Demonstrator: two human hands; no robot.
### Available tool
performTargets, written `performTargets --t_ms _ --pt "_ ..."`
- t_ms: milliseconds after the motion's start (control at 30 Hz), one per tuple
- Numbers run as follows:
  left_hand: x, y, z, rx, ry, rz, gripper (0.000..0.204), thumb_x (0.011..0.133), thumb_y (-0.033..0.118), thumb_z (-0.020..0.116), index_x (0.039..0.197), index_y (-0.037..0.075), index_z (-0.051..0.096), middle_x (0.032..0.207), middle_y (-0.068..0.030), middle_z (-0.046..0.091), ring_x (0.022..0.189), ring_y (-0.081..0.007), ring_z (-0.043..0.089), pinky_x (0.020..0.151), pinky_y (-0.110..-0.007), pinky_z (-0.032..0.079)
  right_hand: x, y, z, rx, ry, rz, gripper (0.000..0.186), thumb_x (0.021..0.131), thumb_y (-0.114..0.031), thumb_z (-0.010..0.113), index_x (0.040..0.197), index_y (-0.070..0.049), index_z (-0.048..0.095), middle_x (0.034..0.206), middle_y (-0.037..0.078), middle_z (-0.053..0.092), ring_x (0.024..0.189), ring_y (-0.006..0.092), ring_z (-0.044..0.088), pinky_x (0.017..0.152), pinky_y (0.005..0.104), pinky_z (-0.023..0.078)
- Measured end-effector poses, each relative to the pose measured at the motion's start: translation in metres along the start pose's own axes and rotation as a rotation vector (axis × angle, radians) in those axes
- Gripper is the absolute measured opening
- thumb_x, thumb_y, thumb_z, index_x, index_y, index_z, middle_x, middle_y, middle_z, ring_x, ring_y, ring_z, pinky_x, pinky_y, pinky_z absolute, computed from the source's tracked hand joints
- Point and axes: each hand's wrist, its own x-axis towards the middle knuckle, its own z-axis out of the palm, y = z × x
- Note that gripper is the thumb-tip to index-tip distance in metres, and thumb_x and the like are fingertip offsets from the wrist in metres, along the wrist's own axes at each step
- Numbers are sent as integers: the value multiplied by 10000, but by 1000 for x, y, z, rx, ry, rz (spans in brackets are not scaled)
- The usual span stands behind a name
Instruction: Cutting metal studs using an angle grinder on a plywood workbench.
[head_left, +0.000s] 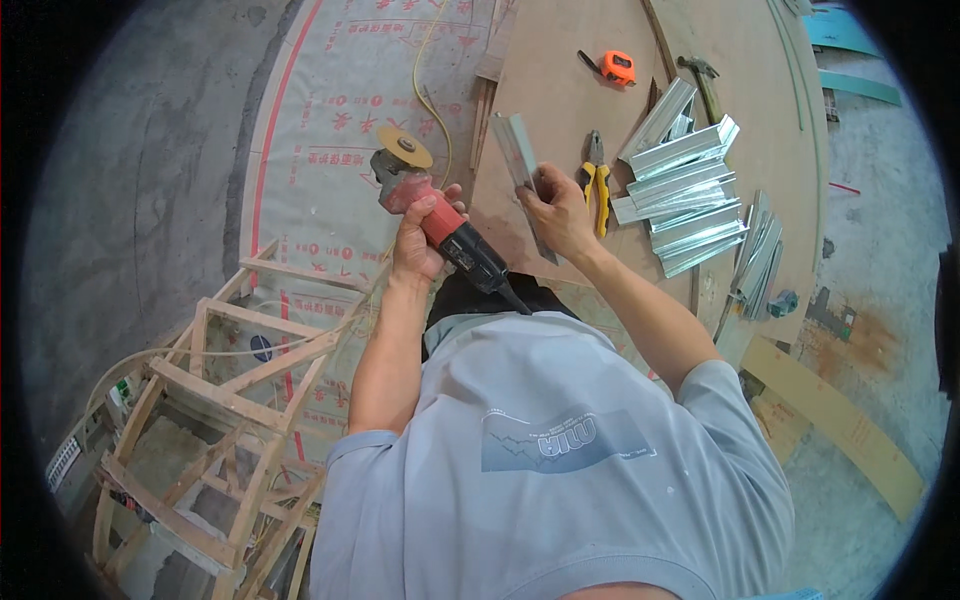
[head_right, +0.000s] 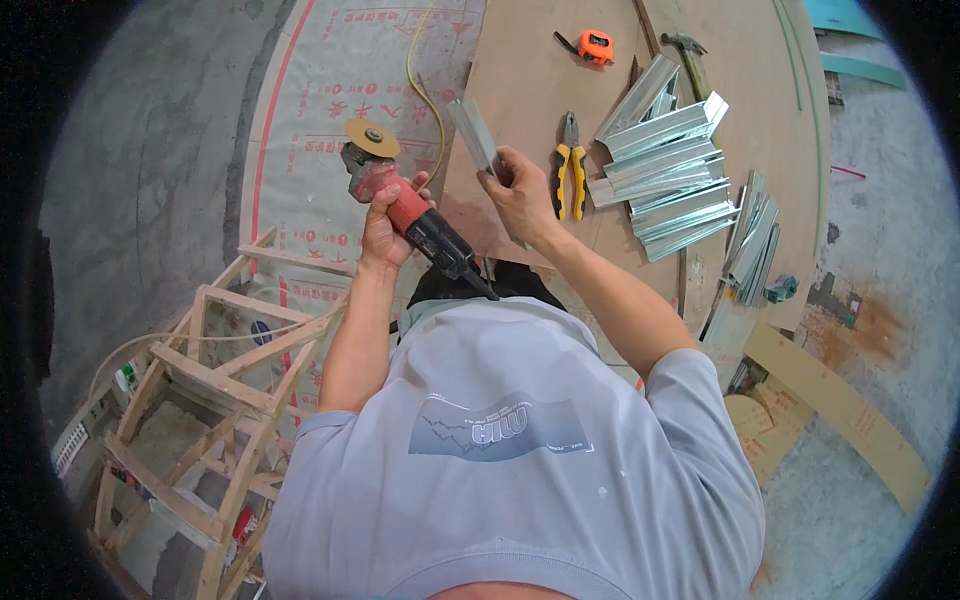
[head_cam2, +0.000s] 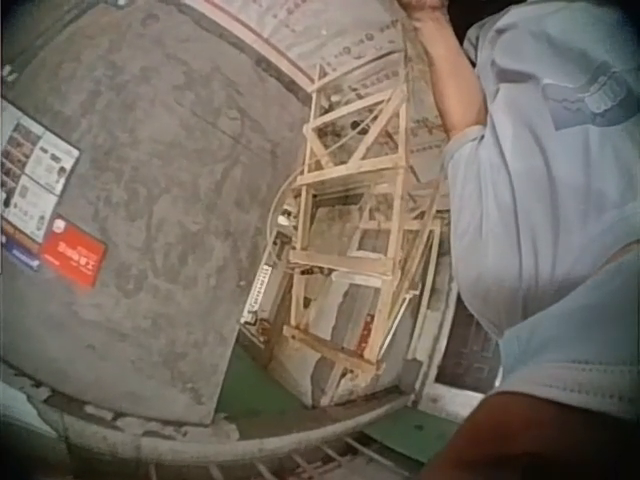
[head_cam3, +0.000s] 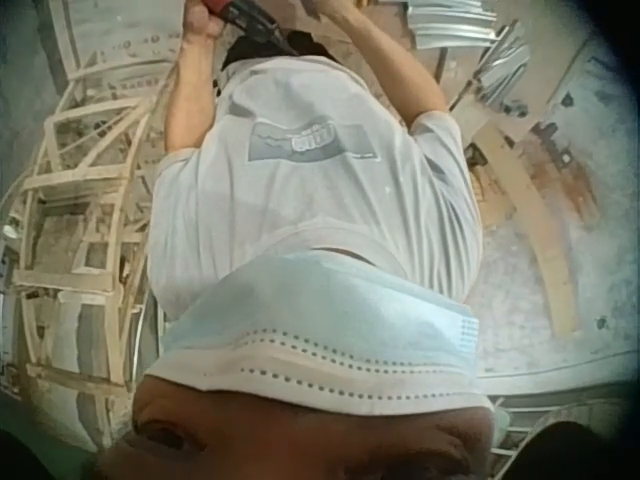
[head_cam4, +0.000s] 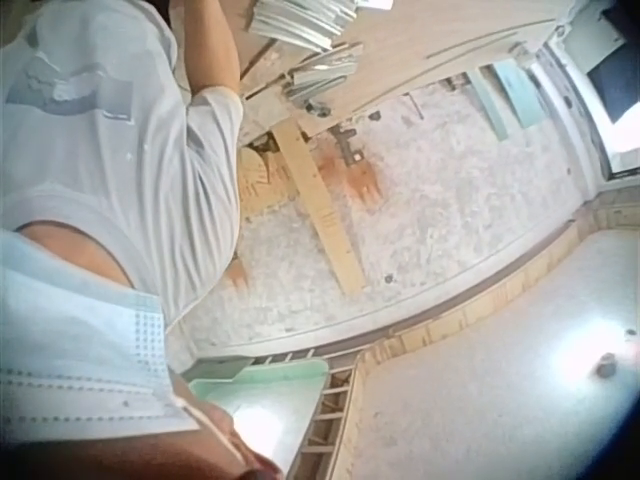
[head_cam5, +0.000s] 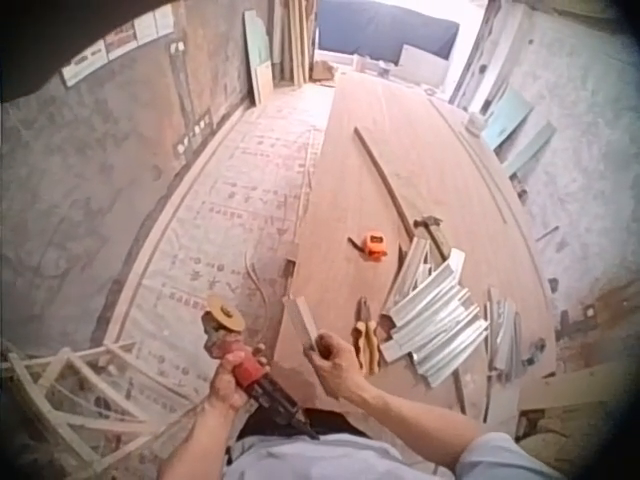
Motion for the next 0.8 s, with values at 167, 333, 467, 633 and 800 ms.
performTargets --t_ms 167,333,467,633,800 --pt "4 0 -11 -4 -3 -16 331 787 203 741 1030 53 573 1149 -138 633 907 -223 632 862 -397 562 4 -4 15 -325 -19 40 226 926 -170 650 1058 8 602 735 70 538 683 133 498 622 294 416" --pt "12 1 -12 -23 60 -59 359 783 184 759 1047 69 543 1052 -137 640 905 -250 641 818 -430 576 21 34 31 -270 28 -1 280 972 -257 552 1030 4 634 790 218 604 717 366 590 657 421 454" --pt "29 5 -19 -11 102 -171 390 789 188 750 1057 39 510 973 -145 634 850 -268 647 773 -448 579 32 43 33 -309 -80 99 302 979 -270 533 1011 8 646 812 236 613 752 407 593 674 429 462" --pt "46 8 -13 -20 161 -316 428 792 183 742 1089 25 477 942 -165 621 794 -275 646 722 -440 582 35 55 33 -247 -81 87 313 986 -291 542 1066 -15 664 781 211 612 690 291 583 665 395 458" --pt "63 3 -14 79 128 -296 401 790 181 744 1064 23 497 889 -158 638 737 -268 662 671 -414 591 37 65 35 -213 -71 101 311 987 -290 549 1058 -12 671 712 170 571 644 213 526 632 379 439"
